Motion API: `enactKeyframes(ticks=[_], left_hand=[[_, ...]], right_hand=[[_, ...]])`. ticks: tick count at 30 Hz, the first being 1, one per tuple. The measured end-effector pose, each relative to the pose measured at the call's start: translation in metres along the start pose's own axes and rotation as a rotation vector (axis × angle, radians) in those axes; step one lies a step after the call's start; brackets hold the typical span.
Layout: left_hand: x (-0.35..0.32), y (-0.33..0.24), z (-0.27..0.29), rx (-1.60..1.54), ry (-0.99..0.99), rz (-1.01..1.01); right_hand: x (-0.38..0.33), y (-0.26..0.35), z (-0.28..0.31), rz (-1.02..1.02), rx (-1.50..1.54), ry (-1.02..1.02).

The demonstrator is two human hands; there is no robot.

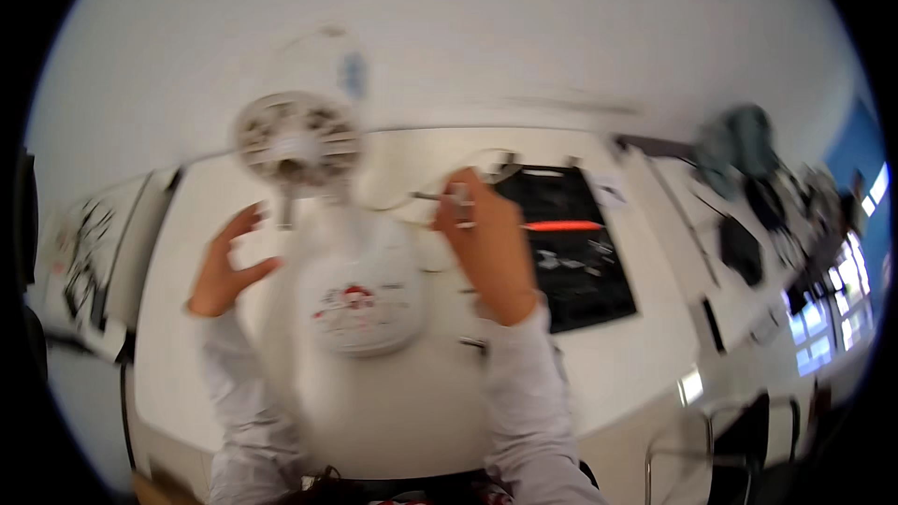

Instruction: The person uses a cordless electric screwdriver to tighten screws on the motor housing of a white pedestal fan. They repeatedly remove and reinsert screws, adjusting the fan head while working at a white table.

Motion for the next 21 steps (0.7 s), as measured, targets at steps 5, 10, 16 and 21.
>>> enactKeyframes(ticks=[5,10,16,21], left_hand=[[0.021,-0.016,-0.033,-0.271,0.086,-0.02],[0.047,-0.034,-0.065,-0.427,-0.065,-0.106],[0.063,0.007,-0.081,-0.087,-0.122,-0.194],[0.062,0.041,-0.073,-0.614,0.03,-0.044]], right_hand=[[0.03,-0.01,-0.058,-0.158,0.208,0.172],[0.051,-0.016,-0.063,-0.092,0.015,0.198],[0.058,-0.022,-0.063,-0.029,0.014,0.101],[0.056,-0.005,-0.072,-0.017,0.079,0.243]])
Point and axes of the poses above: each hand's wrist, its own x-axis towards the middle knuckle, its own z-axis out of the back of the hand, y = z × x, the point moved 3 cm from there along x, towards the middle knuckle, and after that the axes turned 6 degrees about z, right-handed, at the moved point
